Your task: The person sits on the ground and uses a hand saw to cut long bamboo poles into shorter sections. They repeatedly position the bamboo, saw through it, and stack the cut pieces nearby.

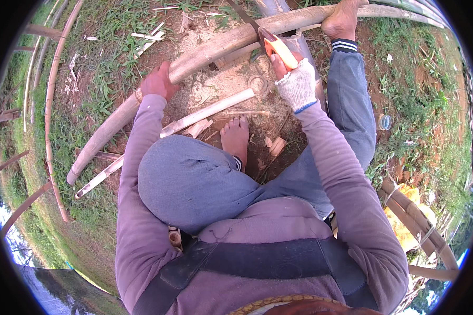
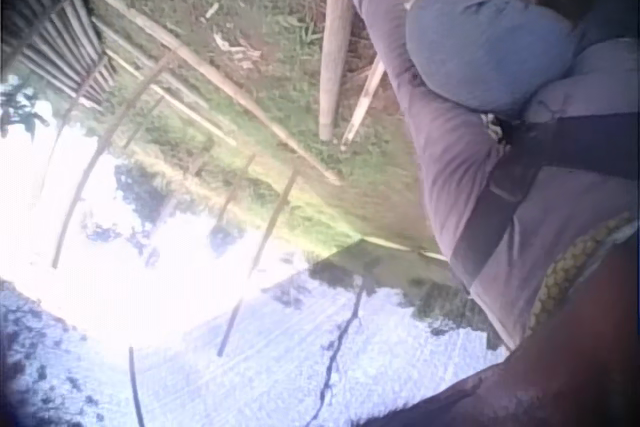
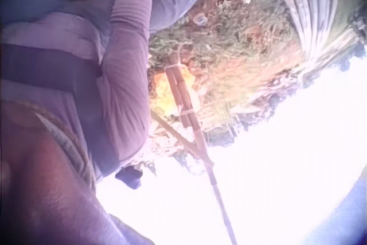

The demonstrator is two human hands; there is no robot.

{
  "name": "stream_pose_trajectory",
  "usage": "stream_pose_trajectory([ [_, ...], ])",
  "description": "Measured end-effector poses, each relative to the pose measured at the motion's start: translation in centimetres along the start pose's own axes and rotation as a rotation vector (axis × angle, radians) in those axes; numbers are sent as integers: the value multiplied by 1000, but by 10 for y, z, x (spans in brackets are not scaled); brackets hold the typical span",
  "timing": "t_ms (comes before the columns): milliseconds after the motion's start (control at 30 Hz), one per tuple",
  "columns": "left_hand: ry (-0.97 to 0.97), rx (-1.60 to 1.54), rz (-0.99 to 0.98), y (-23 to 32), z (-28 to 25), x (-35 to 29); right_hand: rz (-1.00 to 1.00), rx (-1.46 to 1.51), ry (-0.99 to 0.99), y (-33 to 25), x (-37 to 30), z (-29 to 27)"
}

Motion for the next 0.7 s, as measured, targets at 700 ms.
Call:
stream_pose_trajectory([
  [700, 4, -30, -25, -11, 2, -5, -116, 9, 16, -10, -49, -36],
])
Point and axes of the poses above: each hand's wrist, its own x-axis towards the middle knuckle, its own z-axis out of the palm, y = z × x, the point moved 1 cm from there along x, towards the middle knuckle, and after that the axes turned 14 degrees about -z, right-handed, at the moved point
